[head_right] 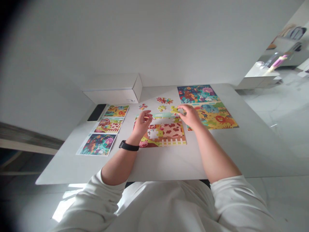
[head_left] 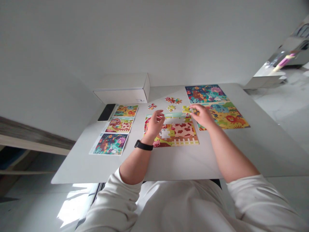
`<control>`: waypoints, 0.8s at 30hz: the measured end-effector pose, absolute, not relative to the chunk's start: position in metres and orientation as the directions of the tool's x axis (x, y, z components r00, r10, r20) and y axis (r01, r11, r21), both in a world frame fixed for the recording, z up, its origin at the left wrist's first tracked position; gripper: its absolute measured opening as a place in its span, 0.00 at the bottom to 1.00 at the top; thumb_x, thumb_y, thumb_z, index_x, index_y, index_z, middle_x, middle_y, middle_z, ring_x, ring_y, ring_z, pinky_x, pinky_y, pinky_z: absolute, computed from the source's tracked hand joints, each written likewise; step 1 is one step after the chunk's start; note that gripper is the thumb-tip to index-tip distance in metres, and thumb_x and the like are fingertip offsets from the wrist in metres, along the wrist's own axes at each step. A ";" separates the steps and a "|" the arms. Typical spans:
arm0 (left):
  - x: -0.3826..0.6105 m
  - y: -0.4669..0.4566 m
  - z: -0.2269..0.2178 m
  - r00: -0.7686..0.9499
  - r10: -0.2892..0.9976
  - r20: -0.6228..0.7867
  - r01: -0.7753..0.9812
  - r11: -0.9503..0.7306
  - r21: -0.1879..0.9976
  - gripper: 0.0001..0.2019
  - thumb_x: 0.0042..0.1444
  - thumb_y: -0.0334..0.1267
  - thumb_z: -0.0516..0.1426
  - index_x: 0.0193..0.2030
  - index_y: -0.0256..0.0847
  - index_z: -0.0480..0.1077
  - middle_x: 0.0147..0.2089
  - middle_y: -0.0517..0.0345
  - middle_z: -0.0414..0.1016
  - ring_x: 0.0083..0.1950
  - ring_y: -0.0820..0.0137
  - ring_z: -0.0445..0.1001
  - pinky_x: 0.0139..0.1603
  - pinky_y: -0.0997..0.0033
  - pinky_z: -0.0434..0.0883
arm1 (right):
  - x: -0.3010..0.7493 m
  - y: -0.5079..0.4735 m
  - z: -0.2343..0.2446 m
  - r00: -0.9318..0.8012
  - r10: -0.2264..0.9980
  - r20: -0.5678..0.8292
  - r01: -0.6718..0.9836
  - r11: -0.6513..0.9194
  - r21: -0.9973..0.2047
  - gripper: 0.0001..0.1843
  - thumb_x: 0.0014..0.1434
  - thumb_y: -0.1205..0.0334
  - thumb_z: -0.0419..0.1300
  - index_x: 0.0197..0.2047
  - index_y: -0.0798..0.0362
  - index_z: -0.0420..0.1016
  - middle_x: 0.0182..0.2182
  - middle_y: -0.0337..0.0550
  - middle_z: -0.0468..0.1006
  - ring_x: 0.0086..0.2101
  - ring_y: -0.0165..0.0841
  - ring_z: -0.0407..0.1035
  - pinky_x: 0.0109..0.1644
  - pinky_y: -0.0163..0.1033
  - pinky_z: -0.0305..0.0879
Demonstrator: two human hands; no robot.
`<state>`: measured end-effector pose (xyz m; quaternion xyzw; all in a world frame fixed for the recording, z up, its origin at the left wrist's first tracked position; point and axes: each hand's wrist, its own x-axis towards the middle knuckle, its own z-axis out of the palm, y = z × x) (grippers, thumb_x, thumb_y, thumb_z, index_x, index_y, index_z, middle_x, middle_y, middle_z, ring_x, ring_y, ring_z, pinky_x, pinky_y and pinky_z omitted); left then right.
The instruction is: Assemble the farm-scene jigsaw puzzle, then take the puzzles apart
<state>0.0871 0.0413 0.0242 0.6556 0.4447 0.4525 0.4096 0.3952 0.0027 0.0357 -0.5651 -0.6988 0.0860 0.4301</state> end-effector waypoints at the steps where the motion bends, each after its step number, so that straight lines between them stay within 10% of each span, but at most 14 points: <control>1: 0.087 0.041 0.024 0.202 0.953 0.227 0.217 -0.270 0.938 0.18 0.64 0.34 0.60 0.60 0.43 0.72 0.50 0.53 0.79 0.39 0.72 0.77 0.37 0.75 0.73 | 0.392 0.003 0.034 -0.016 0.873 0.488 0.715 0.351 -0.605 0.14 0.61 0.63 0.68 0.51 0.43 0.83 0.55 0.46 0.85 0.58 0.49 0.77 0.68 0.62 0.71; 14: 0.092 0.023 0.026 0.562 0.716 0.413 0.436 -0.681 0.588 0.16 0.67 0.35 0.61 0.61 0.44 0.77 0.61 0.47 0.78 0.62 0.58 0.77 0.66 0.53 0.74 | 0.370 0.004 0.017 -0.242 0.910 0.336 0.799 0.383 -0.463 0.15 0.57 0.74 0.67 0.43 0.47 0.87 0.51 0.46 0.88 0.53 0.47 0.81 0.62 0.55 0.74; 24: 0.110 0.005 0.016 0.739 0.636 0.223 0.564 -0.764 0.313 0.24 0.71 0.45 0.58 0.71 0.48 0.72 0.75 0.48 0.70 0.78 0.50 0.62 0.81 0.39 0.54 | 0.368 0.003 0.015 -0.252 0.916 0.311 0.840 0.366 -0.400 0.13 0.60 0.72 0.67 0.44 0.48 0.89 0.53 0.47 0.87 0.54 0.45 0.80 0.65 0.53 0.73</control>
